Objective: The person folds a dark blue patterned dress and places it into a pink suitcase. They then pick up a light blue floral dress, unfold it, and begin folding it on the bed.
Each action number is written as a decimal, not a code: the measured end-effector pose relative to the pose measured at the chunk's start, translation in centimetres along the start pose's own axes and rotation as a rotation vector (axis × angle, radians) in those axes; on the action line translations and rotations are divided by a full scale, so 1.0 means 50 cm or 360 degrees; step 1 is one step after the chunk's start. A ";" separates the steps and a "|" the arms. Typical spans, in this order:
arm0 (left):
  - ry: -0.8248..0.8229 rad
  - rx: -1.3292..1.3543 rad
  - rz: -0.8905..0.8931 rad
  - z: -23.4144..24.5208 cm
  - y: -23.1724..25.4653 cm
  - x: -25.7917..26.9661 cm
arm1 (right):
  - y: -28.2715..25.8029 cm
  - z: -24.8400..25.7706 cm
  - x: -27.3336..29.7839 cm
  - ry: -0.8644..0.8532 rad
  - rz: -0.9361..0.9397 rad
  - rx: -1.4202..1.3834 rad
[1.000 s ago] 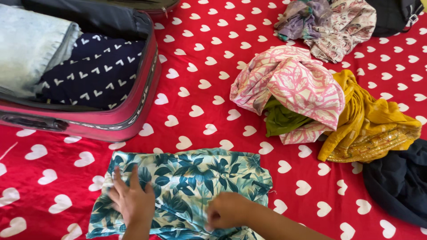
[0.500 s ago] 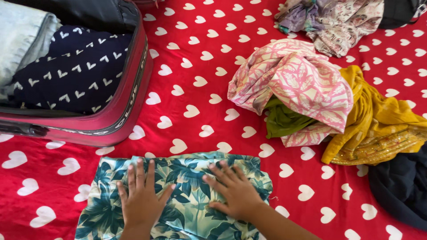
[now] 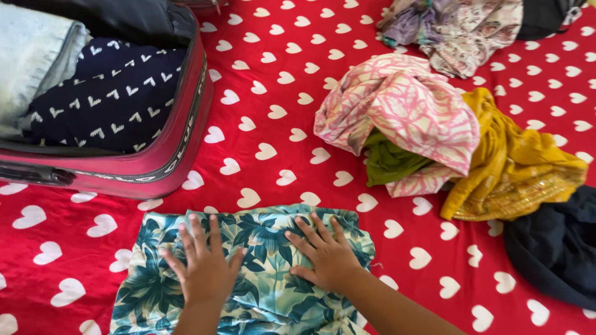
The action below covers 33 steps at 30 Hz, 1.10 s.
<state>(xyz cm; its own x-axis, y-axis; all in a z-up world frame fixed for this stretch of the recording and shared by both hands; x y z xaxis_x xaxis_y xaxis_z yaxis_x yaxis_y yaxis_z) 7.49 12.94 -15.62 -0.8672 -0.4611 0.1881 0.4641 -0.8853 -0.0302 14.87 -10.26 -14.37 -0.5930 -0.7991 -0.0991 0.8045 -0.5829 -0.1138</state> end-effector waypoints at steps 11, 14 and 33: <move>-0.0173 0.0268 -0.0459 -0.007 0.066 0.163 | -0.091 0.050 0.124 -0.0175 -0.0084 -0.0143; -0.0489 0.0088 -0.0421 0.015 0.057 0.160 | -0.090 0.066 0.179 -0.0376 -0.0125 -0.0296; -0.0161 0.0421 -0.0662 0.027 0.387 0.482 | 0.091 -0.088 0.480 -0.1125 -0.0484 -0.0868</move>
<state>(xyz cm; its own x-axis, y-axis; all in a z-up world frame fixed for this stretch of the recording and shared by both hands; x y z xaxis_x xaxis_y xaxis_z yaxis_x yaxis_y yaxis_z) -4.17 -15.23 -10.34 -0.9726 -0.0525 0.2263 0.1241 -0.9410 0.3149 4.14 -31.43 -21.60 -0.4734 -0.6321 0.6134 0.3858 -0.7749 -0.5008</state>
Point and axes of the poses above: each hand's wrist, its own x-axis away from the middle knuckle, its own z-axis out of the back of the hand, y = z × x, the point moved 6 cm from there along -x, towards the middle knuckle, and after that the axes turned 7 degrees about y, right-handed, at the moved point
